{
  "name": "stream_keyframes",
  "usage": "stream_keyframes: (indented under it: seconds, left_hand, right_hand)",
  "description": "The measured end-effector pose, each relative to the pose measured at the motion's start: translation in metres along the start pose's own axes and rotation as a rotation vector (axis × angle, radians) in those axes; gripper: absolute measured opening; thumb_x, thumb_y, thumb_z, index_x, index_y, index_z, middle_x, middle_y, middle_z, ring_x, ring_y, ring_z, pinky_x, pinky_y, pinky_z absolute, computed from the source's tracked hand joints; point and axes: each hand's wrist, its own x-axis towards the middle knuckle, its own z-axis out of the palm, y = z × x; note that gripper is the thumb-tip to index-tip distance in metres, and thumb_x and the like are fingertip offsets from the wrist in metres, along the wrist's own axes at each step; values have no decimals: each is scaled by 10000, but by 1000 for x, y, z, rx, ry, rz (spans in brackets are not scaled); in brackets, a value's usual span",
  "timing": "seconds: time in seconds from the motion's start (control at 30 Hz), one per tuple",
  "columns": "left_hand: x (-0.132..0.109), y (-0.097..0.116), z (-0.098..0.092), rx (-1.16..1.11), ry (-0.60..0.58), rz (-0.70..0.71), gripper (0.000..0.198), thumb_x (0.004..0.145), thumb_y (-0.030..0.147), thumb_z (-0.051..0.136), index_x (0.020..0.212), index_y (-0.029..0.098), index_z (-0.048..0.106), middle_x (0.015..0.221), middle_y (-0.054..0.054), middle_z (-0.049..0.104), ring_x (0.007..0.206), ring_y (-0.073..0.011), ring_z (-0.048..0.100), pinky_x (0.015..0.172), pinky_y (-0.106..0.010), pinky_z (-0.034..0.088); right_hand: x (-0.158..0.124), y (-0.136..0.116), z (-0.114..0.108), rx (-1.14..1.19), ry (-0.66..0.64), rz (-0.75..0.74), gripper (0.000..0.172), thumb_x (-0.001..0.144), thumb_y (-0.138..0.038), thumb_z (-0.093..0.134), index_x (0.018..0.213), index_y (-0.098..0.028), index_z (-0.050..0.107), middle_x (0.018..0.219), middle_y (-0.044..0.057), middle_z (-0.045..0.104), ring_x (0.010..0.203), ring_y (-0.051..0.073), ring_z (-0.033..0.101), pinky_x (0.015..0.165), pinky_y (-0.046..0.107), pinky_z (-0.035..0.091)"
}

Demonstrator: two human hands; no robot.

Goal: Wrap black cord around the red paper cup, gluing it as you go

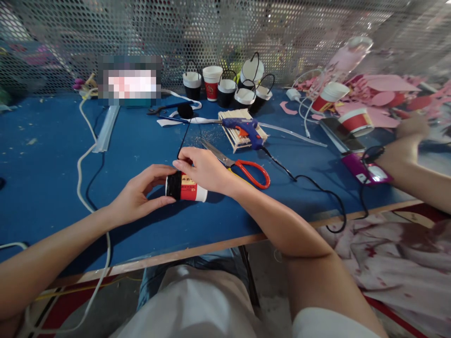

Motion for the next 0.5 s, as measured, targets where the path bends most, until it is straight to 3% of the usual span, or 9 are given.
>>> stream_keyframes:
  seconds: [0.5]
  left_hand:
    - [2,6,-4,233,-29,71,453,800,303,624,1209,214,452,1165,-107,495,1085,-226,502,907,-398,479]
  right_hand:
    - [5,4,-2,117,-36,-6,215,831,-343,493,705,-169,506,663,-23,507,623,92,431,592,244,337]
